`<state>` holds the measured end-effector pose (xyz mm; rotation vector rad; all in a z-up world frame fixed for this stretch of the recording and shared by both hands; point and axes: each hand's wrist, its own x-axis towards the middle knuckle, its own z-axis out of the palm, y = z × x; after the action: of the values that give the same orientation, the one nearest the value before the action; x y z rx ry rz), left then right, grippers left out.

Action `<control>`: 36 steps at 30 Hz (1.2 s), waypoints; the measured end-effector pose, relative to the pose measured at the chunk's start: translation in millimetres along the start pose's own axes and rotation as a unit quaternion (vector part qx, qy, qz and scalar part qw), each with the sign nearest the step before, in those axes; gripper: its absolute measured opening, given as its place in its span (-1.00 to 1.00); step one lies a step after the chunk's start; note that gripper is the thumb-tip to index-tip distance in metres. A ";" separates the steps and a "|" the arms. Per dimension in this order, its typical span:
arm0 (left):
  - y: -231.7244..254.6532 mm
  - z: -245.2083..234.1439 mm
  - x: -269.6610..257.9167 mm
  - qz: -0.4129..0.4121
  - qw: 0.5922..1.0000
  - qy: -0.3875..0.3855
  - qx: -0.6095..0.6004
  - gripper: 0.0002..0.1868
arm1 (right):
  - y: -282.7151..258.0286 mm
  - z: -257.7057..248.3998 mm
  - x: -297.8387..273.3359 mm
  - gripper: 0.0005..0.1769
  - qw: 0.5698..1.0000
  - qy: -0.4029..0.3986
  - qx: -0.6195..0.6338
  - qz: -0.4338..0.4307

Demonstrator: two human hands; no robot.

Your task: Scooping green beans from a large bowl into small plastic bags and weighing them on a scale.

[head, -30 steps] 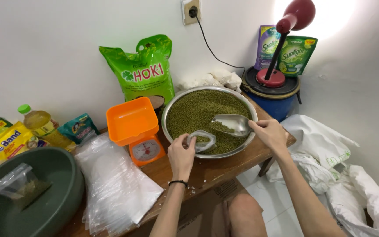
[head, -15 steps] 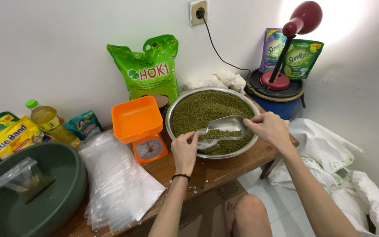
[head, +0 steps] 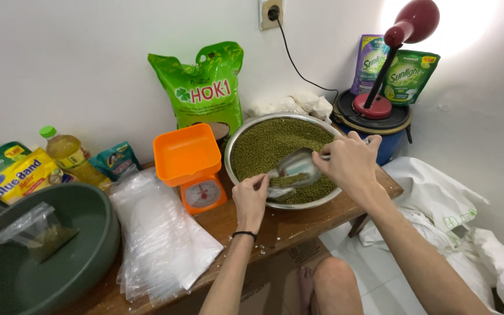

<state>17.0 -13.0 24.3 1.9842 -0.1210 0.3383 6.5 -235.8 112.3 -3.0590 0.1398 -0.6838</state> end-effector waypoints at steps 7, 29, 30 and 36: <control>3.4 -4.6 -2.7 -0.007 1.000 -0.001 -0.003 -0.73 | 1.3 -7.3 -2.5 -0.73 0.998 0.036 -0.060 -0.008; -10.7 -1.2 -16.1 -0.102 0.995 -0.003 -0.015 -0.60 | 33.3 98.6 -35.1 -0.61 0.989 -0.052 0.038 0.134; -10.5 -0.8 -15.3 -0.101 0.995 -0.007 -0.013 -0.59 | 32.5 100.2 -36.1 -0.62 0.992 -0.038 0.008 0.117; 0.3 -6.7 -19.0 -0.090 0.996 -0.017 -0.009 -0.59 | 22.1 154.8 -18.8 -0.71 0.973 0.000 0.231 0.025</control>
<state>-2.4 -8.4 21.7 1.9674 0.0329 0.1858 53.5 -258.6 -36.3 -2.6007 0.0490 -0.6103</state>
